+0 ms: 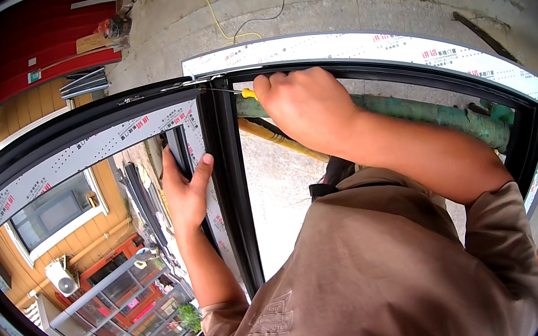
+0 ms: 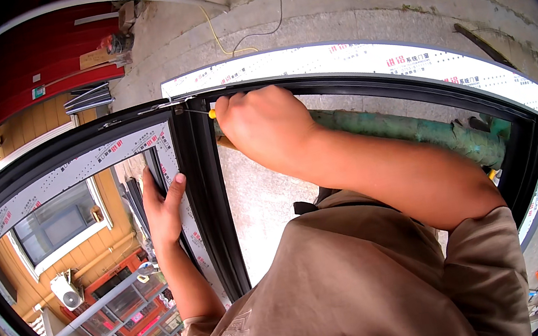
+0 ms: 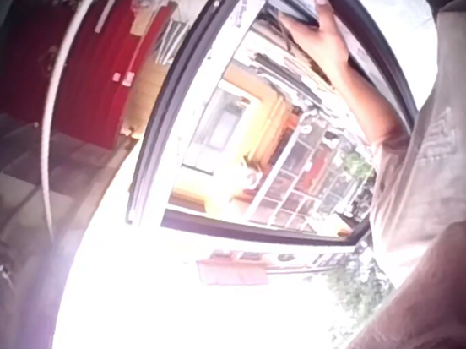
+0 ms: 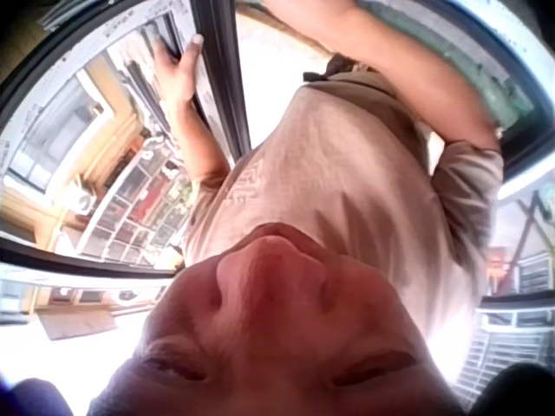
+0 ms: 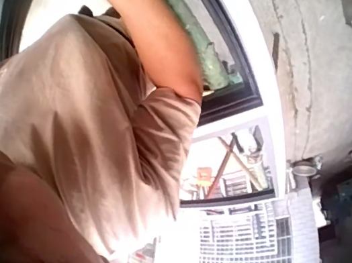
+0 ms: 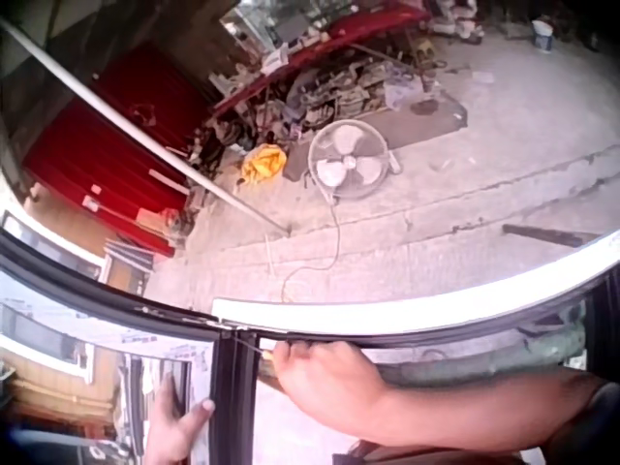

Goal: The person installs a seal and lock mechanism into a window frame using a screwdriver and pliers.

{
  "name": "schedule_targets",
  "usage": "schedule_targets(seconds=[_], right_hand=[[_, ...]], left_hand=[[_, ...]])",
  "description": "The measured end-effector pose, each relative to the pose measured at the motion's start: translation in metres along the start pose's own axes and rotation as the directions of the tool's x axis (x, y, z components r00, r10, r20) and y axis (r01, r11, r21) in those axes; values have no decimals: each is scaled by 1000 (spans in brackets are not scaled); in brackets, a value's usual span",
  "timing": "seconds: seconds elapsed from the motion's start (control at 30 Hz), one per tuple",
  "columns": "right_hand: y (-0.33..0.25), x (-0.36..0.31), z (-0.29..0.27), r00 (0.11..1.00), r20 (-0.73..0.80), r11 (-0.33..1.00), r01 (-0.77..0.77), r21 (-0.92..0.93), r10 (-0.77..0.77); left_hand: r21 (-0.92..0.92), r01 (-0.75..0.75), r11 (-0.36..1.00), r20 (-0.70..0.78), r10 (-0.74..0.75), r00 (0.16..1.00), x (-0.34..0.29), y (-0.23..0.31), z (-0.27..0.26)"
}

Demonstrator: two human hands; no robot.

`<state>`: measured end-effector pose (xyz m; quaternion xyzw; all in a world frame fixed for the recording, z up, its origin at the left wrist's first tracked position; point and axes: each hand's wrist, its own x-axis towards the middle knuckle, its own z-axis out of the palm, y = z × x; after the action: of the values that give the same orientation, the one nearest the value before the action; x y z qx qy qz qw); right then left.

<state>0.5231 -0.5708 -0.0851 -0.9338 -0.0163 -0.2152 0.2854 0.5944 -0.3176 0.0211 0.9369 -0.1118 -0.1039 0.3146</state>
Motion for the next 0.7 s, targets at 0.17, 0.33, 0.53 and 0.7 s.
schedule_targets(seconds=[0.17, 0.33, 0.53, 0.7], right_hand=[[6, 0, 3, 997, -53, 998, 64, 1, -64], [9, 0, 4, 993, -53, 994, 108, -31, -110], [5, 4, 3, 994, -73, 996, 85, -33, -87], [7, 6, 5, 992, -103, 996, 75, 46, -70]], left_hand=[[13, 24, 1000, 53, -25, 998, 2, 8, -4], [56, 5, 998, 51, -8, 999, 3, 2, -5], [-30, 42, 999, 14, -41, 999, 2, -4, -2], [22, 28, 999, 0, -28, 1000, 2, -1, -2]])
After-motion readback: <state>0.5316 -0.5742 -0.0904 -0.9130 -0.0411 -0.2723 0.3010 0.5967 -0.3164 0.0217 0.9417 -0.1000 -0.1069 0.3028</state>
